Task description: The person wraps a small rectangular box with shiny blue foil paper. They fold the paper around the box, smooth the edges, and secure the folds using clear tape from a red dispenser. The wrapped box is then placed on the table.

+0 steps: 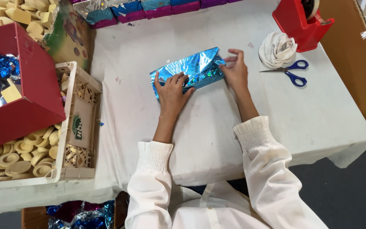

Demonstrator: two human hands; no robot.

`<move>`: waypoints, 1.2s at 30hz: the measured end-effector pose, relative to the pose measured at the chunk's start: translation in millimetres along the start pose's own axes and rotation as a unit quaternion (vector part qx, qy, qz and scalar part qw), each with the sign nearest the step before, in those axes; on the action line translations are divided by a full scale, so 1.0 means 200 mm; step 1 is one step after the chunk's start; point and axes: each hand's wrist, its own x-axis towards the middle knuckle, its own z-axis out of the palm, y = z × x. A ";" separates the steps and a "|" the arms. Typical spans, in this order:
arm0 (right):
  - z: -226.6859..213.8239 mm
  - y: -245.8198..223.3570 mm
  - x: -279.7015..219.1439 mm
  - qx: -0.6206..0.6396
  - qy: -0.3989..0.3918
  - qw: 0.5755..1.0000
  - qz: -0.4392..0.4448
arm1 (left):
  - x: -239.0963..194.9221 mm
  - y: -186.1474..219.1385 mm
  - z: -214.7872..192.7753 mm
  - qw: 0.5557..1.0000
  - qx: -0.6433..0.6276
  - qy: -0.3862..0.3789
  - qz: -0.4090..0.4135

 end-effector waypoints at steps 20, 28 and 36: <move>0.05 -0.35 -0.14 -0.278 0.139 0.928 -0.205 | 0.01 0.00 -0.02 1.000 -0.015 0.004 0.002; 0.04 -0.37 -0.15 -0.346 0.006 0.888 -0.303 | 0.01 0.01 -0.04 1.000 -0.016 -0.003 -0.002; 0.04 -0.28 -0.12 -0.341 0.017 0.897 -0.280 | 0.04 0.08 -0.03 1.000 -0.018 0.014 0.006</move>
